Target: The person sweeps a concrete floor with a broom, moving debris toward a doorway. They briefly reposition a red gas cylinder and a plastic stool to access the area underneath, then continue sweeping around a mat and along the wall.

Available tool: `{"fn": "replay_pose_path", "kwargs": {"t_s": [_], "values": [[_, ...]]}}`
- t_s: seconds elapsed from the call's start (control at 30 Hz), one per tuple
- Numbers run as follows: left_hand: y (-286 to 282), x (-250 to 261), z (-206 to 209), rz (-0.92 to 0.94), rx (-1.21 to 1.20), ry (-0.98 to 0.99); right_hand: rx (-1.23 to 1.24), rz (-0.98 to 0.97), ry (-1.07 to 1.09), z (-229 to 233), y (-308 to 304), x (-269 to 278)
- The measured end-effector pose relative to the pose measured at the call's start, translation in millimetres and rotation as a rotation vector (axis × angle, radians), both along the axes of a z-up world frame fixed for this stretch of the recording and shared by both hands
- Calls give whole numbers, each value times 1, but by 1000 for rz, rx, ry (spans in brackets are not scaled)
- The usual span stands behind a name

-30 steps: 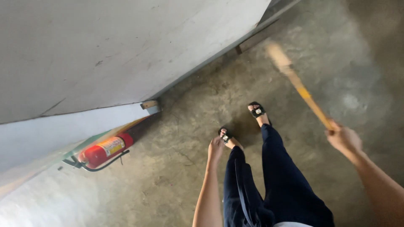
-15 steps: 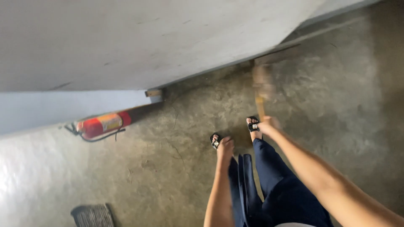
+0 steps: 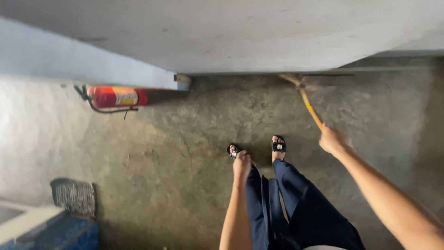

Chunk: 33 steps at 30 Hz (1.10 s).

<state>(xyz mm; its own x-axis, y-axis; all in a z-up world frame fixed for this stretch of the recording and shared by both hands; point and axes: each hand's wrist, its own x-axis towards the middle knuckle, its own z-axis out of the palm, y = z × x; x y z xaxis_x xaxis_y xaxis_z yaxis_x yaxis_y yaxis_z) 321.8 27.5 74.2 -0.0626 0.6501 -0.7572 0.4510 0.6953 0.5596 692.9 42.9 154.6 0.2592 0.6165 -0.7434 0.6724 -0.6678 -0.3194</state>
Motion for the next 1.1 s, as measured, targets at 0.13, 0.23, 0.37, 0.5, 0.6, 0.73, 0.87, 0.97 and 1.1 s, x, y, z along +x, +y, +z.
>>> {"fn": "replay_pose_path", "kwargs": {"t_s": [0.13,0.23,0.37,0.5,0.6,0.73,0.87,0.97,1.1], "values": [[-53,-65,-60,-46,218,274,-159,68,-139,-69,10,-67],[-88,-84,-77,-40,264,245,-32,156,-2,-89,-11,-90],[-97,-88,-64,-109,200,220,88,122,136,-55,-17,-63],[-88,-101,-70,-69,260,186,57,201,-97,-49,1,-55],[-75,-127,-71,-72,254,110,34,267,-251,-72,38,-111],[-25,-187,-39,-31,198,189,-101,89,-30,-71,81,-297],[0,-266,-26,151,240,115,-155,86,297,-57,72,-399],[12,-326,-23,267,140,180,-138,-113,572,-54,84,-400],[1,-392,-14,273,92,244,-75,-29,321,13,134,-391]]}}
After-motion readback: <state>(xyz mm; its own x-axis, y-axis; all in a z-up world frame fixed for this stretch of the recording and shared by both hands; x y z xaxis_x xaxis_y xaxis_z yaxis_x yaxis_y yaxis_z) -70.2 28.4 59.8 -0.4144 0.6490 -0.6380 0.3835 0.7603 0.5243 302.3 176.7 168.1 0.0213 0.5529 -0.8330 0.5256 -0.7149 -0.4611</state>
